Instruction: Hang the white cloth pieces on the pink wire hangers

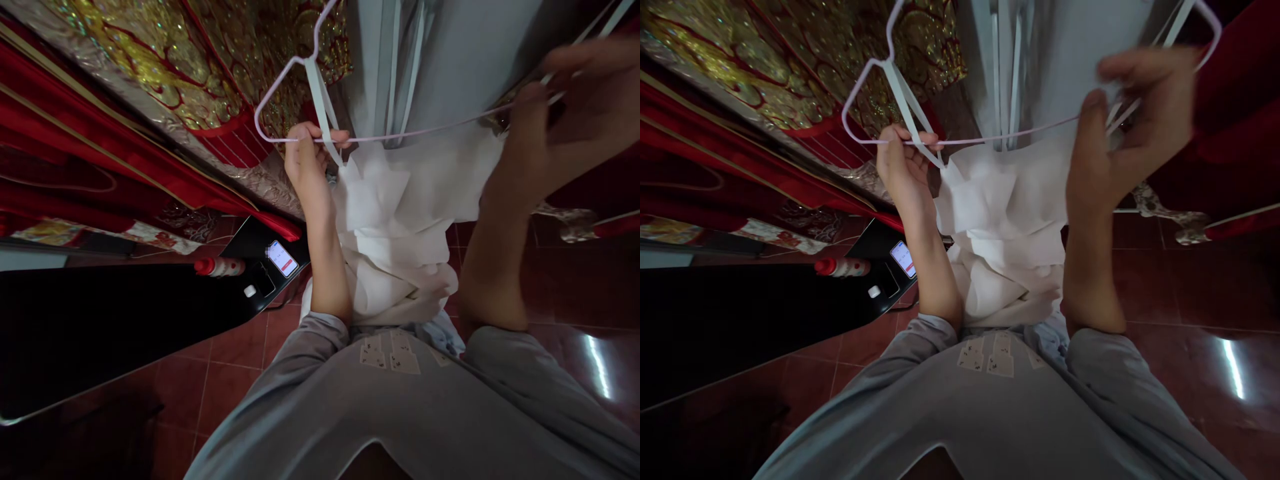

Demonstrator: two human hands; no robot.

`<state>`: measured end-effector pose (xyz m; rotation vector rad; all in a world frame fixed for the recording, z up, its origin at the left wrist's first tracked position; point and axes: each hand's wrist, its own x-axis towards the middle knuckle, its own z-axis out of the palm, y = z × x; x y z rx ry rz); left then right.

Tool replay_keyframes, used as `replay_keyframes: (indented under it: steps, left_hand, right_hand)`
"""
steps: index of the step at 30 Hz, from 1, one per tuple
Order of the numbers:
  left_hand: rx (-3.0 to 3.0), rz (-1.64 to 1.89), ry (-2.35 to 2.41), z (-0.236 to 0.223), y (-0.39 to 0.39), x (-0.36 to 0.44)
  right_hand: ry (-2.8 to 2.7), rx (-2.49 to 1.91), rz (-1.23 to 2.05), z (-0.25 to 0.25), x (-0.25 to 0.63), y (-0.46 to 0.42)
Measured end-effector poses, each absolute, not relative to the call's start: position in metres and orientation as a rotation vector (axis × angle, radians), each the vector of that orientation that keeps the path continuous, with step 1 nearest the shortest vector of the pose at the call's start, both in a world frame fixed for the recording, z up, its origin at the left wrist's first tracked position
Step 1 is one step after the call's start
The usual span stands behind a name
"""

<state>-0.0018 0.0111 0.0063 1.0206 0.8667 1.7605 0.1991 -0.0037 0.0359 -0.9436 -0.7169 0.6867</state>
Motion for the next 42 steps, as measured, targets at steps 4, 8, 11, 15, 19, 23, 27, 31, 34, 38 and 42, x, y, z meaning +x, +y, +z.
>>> replay_keyframes:
  steps: [4,8,11,15,19,23,27,31,34,38,42]
  left_hand:
    - [0.960,1.806,0.969,0.005,0.008,0.005]
    - [0.984,1.784,0.951,0.003,0.007,0.005]
    - [1.041,1.789,0.865,-0.002,0.005,0.007]
    - [1.103,1.811,0.874,-0.012,0.000,0.005]
    - [1.152,1.716,0.997,-0.012,-0.012,-0.007]
    - [1.308,1.594,0.995,0.007,-0.025,-0.018]
    - [1.335,1.665,0.876,0.033,-0.020,-0.020]
    - [1.149,1.705,0.662,0.049,-0.004,-0.022]
    - [1.039,1.801,0.632,0.044,0.000,-0.029]
    - [0.963,1.930,0.817,0.021,-0.001,-0.042]
    - [0.940,1.942,1.088,0.001,0.001,-0.041]
  right_hand:
    - [-1.265,-0.942,0.535,0.007,0.170,-0.011]
    - [-1.379,-1.027,0.739,-0.008,0.164,-0.011]
    - [-1.343,-1.039,0.772,-0.008,0.165,-0.012]
    - [-1.289,-1.060,0.742,-0.005,0.167,-0.008]
    - [-1.248,-1.059,0.693,-0.008,0.168,-0.001]
    - [-1.247,-1.070,0.675,-0.013,0.166,0.004]
    - [-1.250,-1.088,0.652,-0.016,0.165,0.003]
    - [-1.316,-1.105,0.694,-0.015,0.170,0.000]
    - [-1.363,-1.111,0.720,-0.015,0.174,-0.002]
    - [-1.368,-1.107,0.750,-0.017,0.174,-0.002]
    - [-1.342,-1.083,0.716,-0.018,0.171,0.002]
